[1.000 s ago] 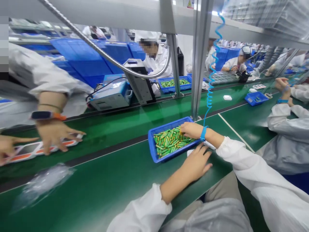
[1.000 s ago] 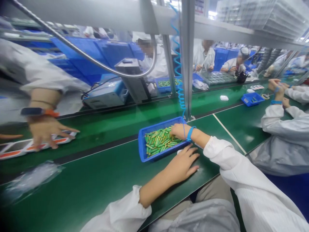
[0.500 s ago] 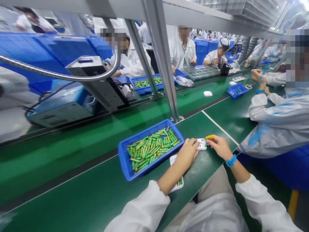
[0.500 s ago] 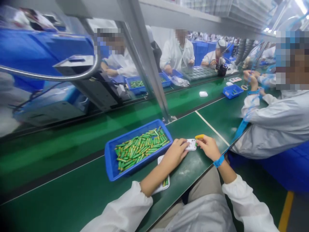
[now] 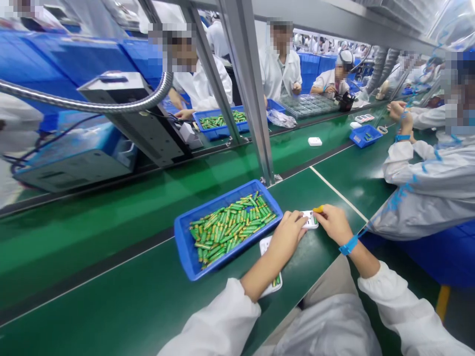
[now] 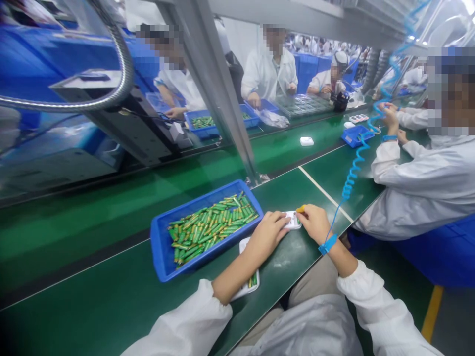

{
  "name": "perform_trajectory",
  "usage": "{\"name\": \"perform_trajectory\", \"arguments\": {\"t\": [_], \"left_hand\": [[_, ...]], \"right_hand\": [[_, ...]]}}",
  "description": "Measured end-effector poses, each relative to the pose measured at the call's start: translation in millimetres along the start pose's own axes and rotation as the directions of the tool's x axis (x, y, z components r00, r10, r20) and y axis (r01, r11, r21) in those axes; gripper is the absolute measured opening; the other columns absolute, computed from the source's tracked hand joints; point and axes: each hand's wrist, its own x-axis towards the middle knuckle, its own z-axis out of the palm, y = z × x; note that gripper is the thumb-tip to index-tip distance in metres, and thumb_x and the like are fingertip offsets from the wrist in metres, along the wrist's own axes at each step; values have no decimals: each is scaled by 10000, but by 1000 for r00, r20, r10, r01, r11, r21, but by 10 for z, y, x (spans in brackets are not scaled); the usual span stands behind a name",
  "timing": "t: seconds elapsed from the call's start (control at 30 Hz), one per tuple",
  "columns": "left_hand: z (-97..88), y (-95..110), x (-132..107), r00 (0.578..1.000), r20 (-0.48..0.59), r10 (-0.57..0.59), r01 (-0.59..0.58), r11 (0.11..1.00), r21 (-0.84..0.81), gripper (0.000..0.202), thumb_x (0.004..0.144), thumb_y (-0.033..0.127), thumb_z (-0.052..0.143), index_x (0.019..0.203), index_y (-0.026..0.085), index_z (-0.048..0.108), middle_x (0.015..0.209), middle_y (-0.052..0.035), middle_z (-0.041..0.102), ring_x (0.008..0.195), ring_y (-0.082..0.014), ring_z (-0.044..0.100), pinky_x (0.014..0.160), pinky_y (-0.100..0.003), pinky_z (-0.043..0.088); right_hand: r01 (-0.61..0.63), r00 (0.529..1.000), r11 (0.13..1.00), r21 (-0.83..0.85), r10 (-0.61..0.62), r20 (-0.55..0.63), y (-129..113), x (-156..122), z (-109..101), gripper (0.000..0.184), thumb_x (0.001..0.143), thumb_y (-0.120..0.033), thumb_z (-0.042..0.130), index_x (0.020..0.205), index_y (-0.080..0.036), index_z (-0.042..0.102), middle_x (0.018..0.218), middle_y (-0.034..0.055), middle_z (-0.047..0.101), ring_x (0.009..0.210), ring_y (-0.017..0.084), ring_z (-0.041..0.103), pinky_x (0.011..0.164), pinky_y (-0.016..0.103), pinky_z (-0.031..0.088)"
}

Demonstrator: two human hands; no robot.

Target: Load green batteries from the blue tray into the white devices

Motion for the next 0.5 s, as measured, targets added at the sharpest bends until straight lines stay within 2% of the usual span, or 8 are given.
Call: {"name": "perform_trajectory", "arguments": {"t": [0.13, 0.23, 0.37, 0.5], "left_hand": [[4, 18, 7, 1000, 9, 0, 0, 1000, 19, 264, 1056, 154, 702, 1319, 175, 718, 1336, -105, 674, 1148, -293, 592, 1076, -448, 560], [9, 35, -2, 1000, 3, -1, 1, 1000, 29, 266, 1060, 154, 698, 1326, 168, 715, 1327, -111, 674, 1162, -294, 595, 1082, -447, 558], [-36, 40, -26, 1000, -3, 5, -5, 999, 40, 257, 1074, 160, 673, 1327, 187, 705, 1312, -112, 669, 1174, -290, 611, 1066, -441, 566], [-55, 48, -32, 1000, -12, 21, -20, 999, 48, 278, 1075, 158, 652, 1347, 204, 690, 1315, -116, 669, 1174, -282, 629, 1062, -431, 570]], "right_hand": [[42, 996, 999, 19, -40, -83, -88, -216, 96, 253, 1108, -290, 588, 1030, -196, 809, 1009, 104, 802, 939, 244, 765, 874, 357, 599], [59, 993, 998, 5, -58, -103, -177, -384, 162, 322, 1145, -313, 521, 1154, -186, 816, 1163, 142, 799, 1050, 268, 770, 974, 411, 615], [73, 991, 997, -30, -76, -115, -239, -481, 157, 361, 1145, -318, 497, 1146, -184, 833, 1216, 167, 787, 1096, 293, 767, 1010, 460, 629], [71, 994, 997, 29, -69, -86, -284, -357, 13, 340, 1122, -316, 538, 1098, -207, 859, 1115, 133, 808, 1010, 269, 780, 951, 417, 641]]}}
